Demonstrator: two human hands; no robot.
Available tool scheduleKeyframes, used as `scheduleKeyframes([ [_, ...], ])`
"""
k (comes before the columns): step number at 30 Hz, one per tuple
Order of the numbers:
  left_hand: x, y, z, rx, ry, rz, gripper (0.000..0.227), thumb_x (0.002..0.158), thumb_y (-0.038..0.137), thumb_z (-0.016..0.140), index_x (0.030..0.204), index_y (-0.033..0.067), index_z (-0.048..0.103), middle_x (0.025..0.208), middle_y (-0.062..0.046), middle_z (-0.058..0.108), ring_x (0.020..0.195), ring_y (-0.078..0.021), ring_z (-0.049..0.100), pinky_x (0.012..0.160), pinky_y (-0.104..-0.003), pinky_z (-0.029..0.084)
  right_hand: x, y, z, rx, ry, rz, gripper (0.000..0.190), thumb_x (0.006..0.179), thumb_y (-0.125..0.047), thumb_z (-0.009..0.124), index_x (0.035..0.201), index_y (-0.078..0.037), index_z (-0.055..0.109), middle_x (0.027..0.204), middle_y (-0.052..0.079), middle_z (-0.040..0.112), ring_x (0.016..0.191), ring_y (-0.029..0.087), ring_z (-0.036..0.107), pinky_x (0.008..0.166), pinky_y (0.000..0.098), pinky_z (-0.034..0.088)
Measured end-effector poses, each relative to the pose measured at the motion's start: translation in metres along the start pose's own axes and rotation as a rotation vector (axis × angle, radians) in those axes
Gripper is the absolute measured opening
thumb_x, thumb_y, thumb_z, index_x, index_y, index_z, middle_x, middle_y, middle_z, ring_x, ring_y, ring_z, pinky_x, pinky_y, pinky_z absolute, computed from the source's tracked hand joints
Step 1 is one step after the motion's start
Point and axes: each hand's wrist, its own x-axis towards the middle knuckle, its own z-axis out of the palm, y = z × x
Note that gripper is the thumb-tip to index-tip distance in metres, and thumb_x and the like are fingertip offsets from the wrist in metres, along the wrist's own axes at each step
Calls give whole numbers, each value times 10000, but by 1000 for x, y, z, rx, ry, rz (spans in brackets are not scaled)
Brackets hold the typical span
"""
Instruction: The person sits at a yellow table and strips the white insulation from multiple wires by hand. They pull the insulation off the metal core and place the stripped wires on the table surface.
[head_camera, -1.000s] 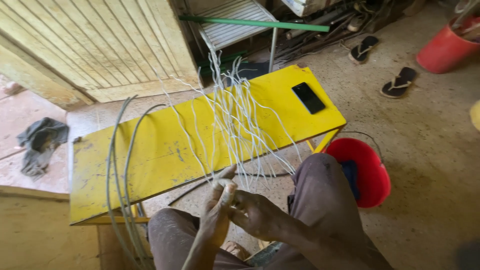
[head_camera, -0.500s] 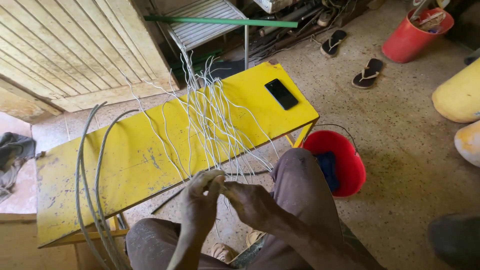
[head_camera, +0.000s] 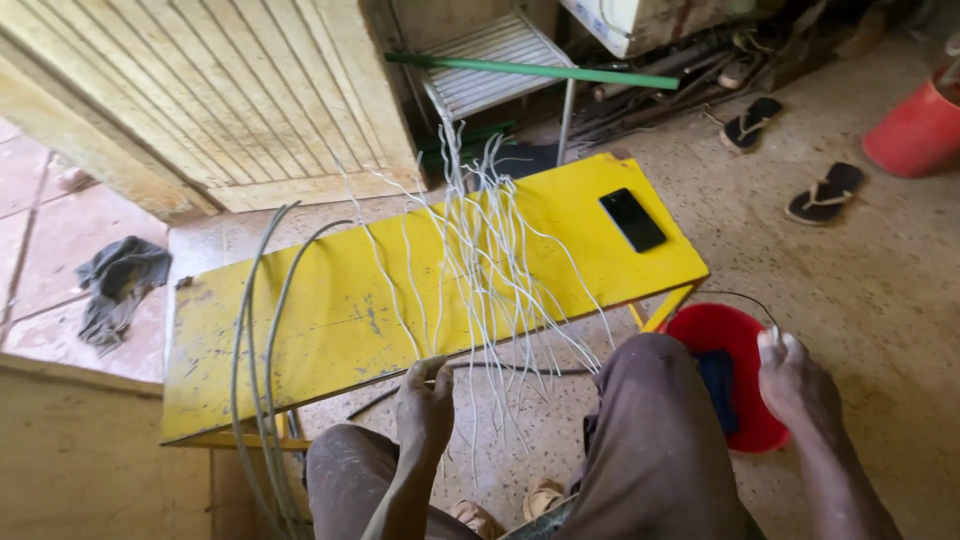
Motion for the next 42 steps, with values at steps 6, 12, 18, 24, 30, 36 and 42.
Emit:
scheduleKeyframes([
  [6, 40, -46, 15, 49, 64, -114, 315, 1069, 328, 562, 1270, 144, 720, 1186, -71, 773, 1070, -213, 696, 951, -416, 565, -41, -56, -12, 5, -28, -11, 620, 1151, -489, 370, 1639, -124, 484, 1551, 243, 602, 1385, 506, 587, 1122, 626, 462],
  [12, 57, -65, 28, 163, 45, -242, 286, 1049, 424, 635, 1231, 205, 660, 1042, -20, 740, 891, -157, 644, 793, -340, 521, -74, -109, 13, 211, 7, -387, 419, 1087, -362, 569, 1443, -186, 703, 1162, 115, 821, 1032, 327, 770, 797, 466, 617],
  [18, 56, -82, 24, 88, 80, -104, 350, 1081, 339, 538, 767, 201, 602, 687, 37, 598, 594, -96, 467, 563, -276, 407, -98, -147, 46, 284, -42, -832, 374, 1051, -276, 587, 1348, -100, 732, 1235, 107, 810, 1126, 267, 782, 876, 377, 667],
  [24, 63, -109, 11, -233, -88, -175, 406, 1070, 364, 581, 1271, 64, 766, 1288, -129, 787, 1165, -264, 728, 1042, -444, 588, -119, -154, 61, 284, -112, -938, 357, 1031, -274, 614, 1325, -116, 741, 1193, 72, 833, 1087, 227, 811, 842, 346, 693],
  [30, 51, -99, 5, -294, -207, -171, 271, 1065, 321, 636, 1077, 88, 773, 1065, -70, 795, 932, -164, 718, 852, -333, 592, -129, -154, 68, 291, -179, -964, 368, 1012, -296, 634, 1308, -116, 758, 1232, 84, 826, 1134, 238, 803, 926, 354, 674],
  [36, 63, -108, 20, -412, -152, -287, 414, 1064, 393, 643, 1315, 77, 733, 1080, -100, 760, 853, -176, 667, 716, -285, 574, -138, -162, 74, 255, -246, -942, 384, 1005, -345, 627, 1310, -160, 770, 1265, 57, 823, 1178, 243, 788, 971, 371, 651],
  [42, 83, -110, 32, -603, -213, -231, 149, 1057, 160, 679, 1101, 29, 734, 881, -81, 640, 659, -148, 513, 570, -266, 451, -148, -163, 68, 245, -271, -946, 367, 1000, -353, 624, 1280, -180, 787, 1266, 35, 832, 1171, 225, 794, 981, 351, 634],
])
